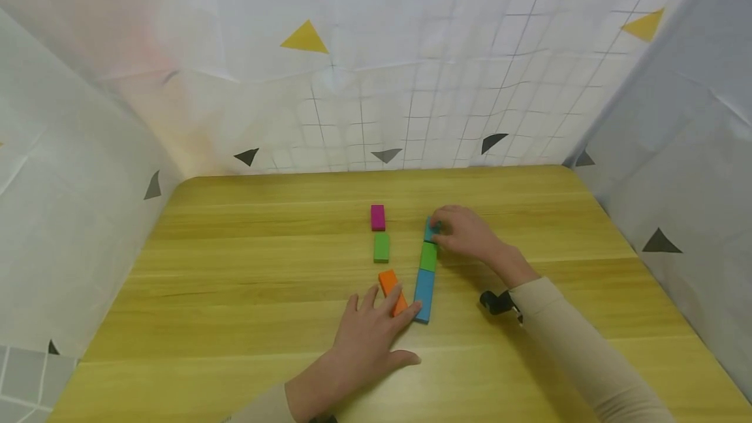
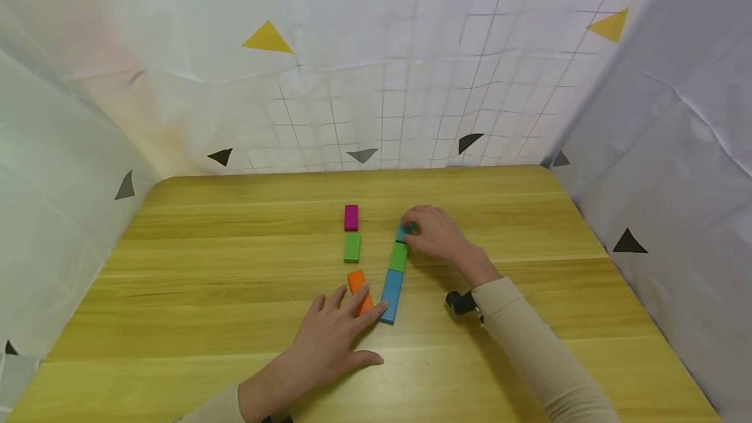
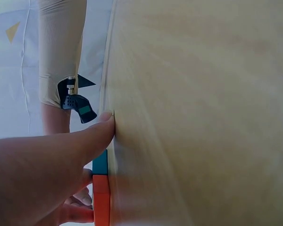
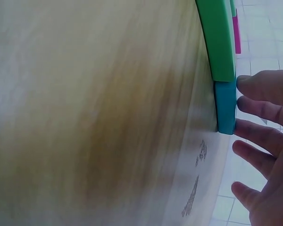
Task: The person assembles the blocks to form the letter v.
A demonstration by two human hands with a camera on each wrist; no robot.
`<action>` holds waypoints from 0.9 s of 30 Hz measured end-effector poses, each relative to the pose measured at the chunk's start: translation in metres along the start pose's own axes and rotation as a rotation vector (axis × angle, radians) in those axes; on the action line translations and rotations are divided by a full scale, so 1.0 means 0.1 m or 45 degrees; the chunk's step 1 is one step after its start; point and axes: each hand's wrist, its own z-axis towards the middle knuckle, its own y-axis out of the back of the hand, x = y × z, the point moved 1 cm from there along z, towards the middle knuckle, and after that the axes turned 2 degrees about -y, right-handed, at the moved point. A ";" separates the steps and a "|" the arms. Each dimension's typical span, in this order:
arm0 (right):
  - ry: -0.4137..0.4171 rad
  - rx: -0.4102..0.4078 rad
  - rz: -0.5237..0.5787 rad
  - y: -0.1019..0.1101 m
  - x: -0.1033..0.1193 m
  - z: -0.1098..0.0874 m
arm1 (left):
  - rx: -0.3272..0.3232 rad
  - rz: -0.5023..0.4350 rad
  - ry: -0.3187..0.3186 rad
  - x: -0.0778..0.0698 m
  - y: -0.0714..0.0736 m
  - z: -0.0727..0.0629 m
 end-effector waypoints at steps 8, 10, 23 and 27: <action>0.007 -0.017 0.009 0.00 0.02 -0.02 | 0.001 -0.008 0.000 0.01 0.00 0.00; 0.006 -0.023 0.012 0.01 0.04 -0.03 | 0.001 -0.010 0.000 0.01 -0.01 0.00; -0.028 -0.043 -0.012 -0.04 0.06 -0.07 | -0.009 -0.010 -0.003 0.00 -0.01 -0.01; -0.035 -0.042 0.000 -0.05 0.06 -0.07 | -0.003 -0.017 -0.007 0.00 0.00 -0.01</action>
